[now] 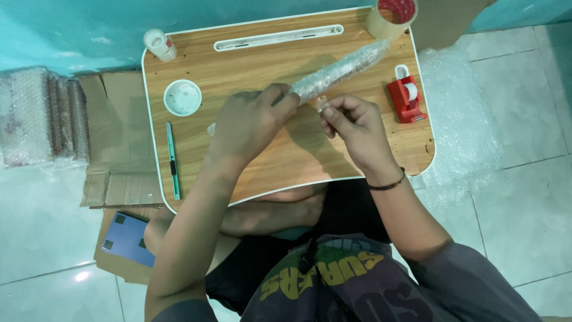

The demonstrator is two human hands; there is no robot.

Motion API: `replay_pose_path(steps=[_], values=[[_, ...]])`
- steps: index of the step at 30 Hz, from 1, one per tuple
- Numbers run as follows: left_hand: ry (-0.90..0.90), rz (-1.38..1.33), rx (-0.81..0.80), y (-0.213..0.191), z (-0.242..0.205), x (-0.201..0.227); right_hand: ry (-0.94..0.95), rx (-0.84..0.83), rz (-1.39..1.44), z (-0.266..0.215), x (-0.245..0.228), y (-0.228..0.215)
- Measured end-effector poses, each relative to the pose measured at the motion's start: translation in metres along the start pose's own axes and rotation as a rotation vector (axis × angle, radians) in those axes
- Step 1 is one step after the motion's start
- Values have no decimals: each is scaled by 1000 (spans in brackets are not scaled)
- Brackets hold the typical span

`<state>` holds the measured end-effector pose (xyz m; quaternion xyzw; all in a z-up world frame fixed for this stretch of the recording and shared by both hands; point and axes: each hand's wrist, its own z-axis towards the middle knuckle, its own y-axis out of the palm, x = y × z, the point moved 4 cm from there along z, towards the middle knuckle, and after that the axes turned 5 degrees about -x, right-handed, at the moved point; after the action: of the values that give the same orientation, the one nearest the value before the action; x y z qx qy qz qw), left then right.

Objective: A person wraps a pack of instant noodles in bubble wrap and secures it with adhesive tape on a small portable desk.

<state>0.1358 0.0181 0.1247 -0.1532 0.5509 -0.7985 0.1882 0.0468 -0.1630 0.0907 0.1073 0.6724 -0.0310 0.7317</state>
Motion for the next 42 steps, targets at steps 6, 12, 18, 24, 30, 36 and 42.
replay_pose_path(steps=[6, 12, 18, 24, 30, 36, 42], values=[[23, -100, 50, -6, -9, 6, 36, 3, 49, 12, -12, 17], [30, -55, 68, 0, -20, 10, 106, 45, -39, 4, -16, 20], [38, -6, 150, 9, -24, 13, 140, 70, -95, 8, -12, 17], [58, 6, 191, 5, -24, 17, 182, 83, -195, 11, -11, 23], [72, 31, 232, 8, -25, 20, 153, 112, -382, 11, -16, 25], [59, 5, 158, 7, -25, 22, 139, 87, -459, 8, -22, 23], [33, 43, 200, -1, -21, 26, 200, 90, -373, 4, -17, 22]])
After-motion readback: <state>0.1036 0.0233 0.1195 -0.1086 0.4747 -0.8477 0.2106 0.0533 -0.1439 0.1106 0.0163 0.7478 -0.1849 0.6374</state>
